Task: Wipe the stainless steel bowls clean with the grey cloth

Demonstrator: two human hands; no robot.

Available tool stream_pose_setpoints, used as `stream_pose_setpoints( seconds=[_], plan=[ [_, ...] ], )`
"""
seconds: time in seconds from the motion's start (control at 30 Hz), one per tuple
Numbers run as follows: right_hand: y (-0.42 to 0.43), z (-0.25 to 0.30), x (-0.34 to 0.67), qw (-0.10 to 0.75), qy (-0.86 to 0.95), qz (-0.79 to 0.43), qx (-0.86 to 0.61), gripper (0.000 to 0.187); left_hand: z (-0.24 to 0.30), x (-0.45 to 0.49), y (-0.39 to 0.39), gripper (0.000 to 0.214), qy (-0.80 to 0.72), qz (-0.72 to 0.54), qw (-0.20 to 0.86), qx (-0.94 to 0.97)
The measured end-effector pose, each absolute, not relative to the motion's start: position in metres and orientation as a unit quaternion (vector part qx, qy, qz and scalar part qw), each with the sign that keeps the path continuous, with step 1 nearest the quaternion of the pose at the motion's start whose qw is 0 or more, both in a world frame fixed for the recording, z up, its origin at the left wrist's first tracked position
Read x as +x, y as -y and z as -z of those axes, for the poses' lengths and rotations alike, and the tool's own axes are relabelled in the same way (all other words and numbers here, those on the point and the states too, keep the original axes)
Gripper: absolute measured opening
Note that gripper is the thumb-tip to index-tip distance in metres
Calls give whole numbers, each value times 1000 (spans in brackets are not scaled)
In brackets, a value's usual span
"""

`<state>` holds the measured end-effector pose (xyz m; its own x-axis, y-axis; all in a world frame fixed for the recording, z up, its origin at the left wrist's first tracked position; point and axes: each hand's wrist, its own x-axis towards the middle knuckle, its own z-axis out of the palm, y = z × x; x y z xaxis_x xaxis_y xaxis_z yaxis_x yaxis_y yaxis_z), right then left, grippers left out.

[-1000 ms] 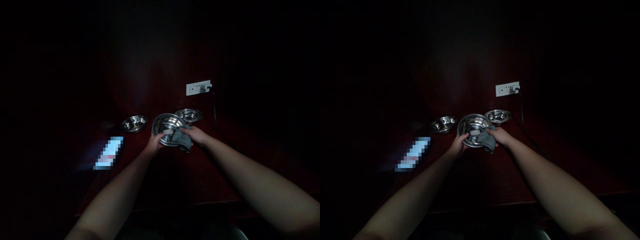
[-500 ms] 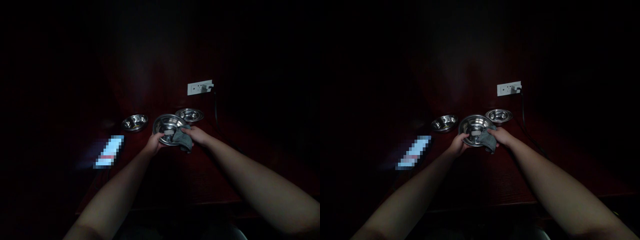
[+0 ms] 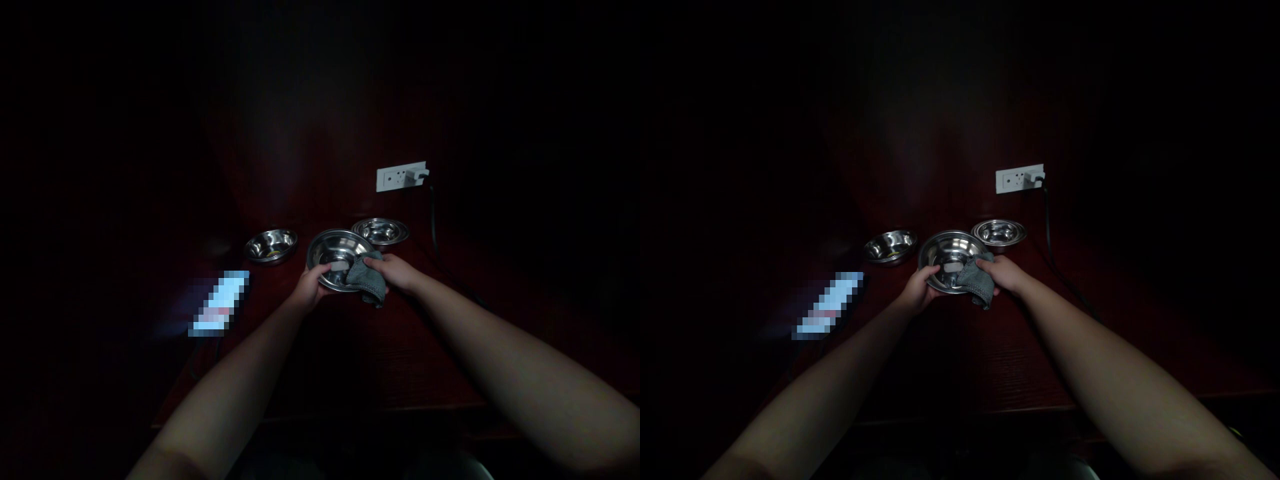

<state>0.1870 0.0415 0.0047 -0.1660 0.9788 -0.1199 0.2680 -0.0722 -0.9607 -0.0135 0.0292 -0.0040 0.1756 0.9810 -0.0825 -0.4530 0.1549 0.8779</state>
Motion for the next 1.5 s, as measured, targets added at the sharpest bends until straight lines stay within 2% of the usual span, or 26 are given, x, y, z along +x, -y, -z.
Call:
stream_pose_setpoints(
  seconds=[1.5],
  plan=[
    [-41, -5, 186, 353, 583, -494, -540, 25, 5, -12, -31, 48, -374, -534, 661, 372]
  ],
)
